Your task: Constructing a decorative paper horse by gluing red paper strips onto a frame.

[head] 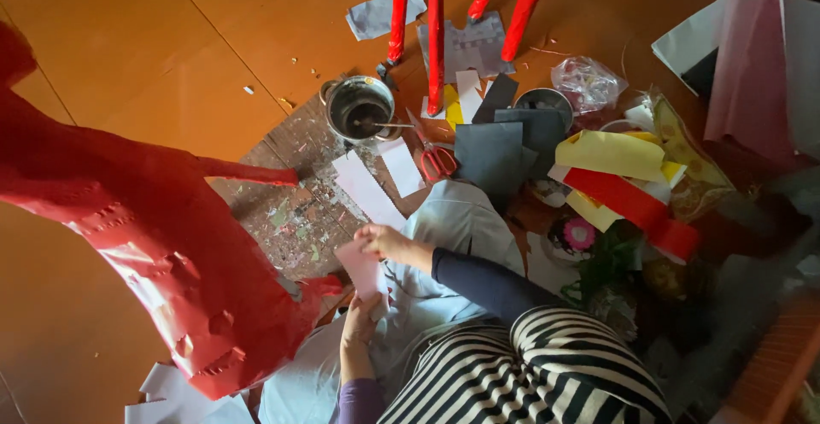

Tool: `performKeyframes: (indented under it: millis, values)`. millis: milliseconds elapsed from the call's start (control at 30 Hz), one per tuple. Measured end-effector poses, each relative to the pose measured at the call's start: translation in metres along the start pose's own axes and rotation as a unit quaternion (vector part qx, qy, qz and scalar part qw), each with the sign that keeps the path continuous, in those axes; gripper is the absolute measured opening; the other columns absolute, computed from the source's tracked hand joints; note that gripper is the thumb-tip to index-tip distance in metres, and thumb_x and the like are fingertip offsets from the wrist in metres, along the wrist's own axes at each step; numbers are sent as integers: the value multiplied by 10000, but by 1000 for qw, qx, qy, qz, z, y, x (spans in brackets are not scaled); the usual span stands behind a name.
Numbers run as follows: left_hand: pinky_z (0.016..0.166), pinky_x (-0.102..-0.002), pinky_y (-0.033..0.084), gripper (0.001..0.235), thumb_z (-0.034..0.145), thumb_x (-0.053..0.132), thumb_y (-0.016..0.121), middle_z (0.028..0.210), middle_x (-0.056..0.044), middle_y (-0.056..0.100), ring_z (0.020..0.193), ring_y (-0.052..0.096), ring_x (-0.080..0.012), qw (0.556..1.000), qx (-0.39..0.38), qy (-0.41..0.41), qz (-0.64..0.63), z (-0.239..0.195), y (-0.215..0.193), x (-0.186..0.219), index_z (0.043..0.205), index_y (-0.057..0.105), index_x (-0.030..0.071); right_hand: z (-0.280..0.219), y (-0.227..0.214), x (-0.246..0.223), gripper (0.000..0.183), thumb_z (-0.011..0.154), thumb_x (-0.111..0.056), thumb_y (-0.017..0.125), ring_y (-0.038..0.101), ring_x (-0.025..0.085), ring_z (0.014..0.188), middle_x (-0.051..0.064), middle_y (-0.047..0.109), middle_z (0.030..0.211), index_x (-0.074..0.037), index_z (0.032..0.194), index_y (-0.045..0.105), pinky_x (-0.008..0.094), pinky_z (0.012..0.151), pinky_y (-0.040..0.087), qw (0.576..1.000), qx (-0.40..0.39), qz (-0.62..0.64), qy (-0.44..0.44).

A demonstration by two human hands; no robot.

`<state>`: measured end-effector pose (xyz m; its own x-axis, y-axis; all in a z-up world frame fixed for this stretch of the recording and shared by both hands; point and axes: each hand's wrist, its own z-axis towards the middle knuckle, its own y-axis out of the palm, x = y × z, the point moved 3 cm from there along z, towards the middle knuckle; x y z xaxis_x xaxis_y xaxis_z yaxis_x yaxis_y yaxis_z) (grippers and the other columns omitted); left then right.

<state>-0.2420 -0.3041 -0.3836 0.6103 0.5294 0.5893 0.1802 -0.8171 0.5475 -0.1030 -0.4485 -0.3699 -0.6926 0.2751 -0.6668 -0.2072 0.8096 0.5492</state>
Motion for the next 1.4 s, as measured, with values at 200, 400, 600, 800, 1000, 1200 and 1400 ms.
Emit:
performKeyframes:
  millis: [200,400,600,800,1000,1200,1400]
  values:
    - [822,-358,581,276,926,24,638,1072,-112,724,931,710,-224,1000,25,11,-12,14,-24,-12,1199,656,-6,76,-51,-33,299,879,50,627,705,157,854,89,726,967,-23,1169,628,284,715,557,957,14,-185,-225]
    - [836,-439,589,282,977,157,603,1070,-123,712,943,703,-278,992,103,-3,-78,31,-33,-10,1207,637,-4,32,-24,-208,132,810,-75,657,670,316,949,171,707,975,-69,941,673,456,789,527,544,264,-679,-416]
    - [900,-485,575,347,1007,215,539,1169,-144,691,1033,693,-319,985,112,-22,-131,29,-31,-4,1286,591,15,26,-53,-241,315,783,-130,663,685,369,836,184,699,903,-80,1092,702,613,808,500,478,295,-786,-256]
    - [919,-501,567,346,1010,187,520,1194,-135,672,1062,677,-318,986,125,-10,-114,30,-36,-8,1319,568,41,17,-52,-220,146,913,-149,616,718,363,812,168,733,884,-79,994,715,531,781,555,567,298,-726,-252]
    - [918,-517,560,335,1017,185,504,1177,-130,678,1049,676,-321,985,116,15,-126,33,-36,-11,1314,574,47,0,-94,-140,216,1015,-199,574,696,221,720,127,725,922,-50,1117,691,354,621,548,678,190,-564,-431]
    - [887,-539,572,324,1015,232,497,1143,-111,689,1033,685,-309,987,107,22,-122,38,-50,-21,1262,616,59,-79,-39,-65,259,1043,-300,511,547,94,575,-10,642,759,-103,1103,669,266,502,416,983,48,-173,-45]
    - [826,-515,601,305,1011,229,499,1066,-106,721,962,713,-298,987,104,48,-116,54,-72,-36,1210,652,55,-99,-17,-21,282,1052,-290,531,630,275,668,130,651,758,-67,1146,675,423,566,483,839,68,-524,-131]
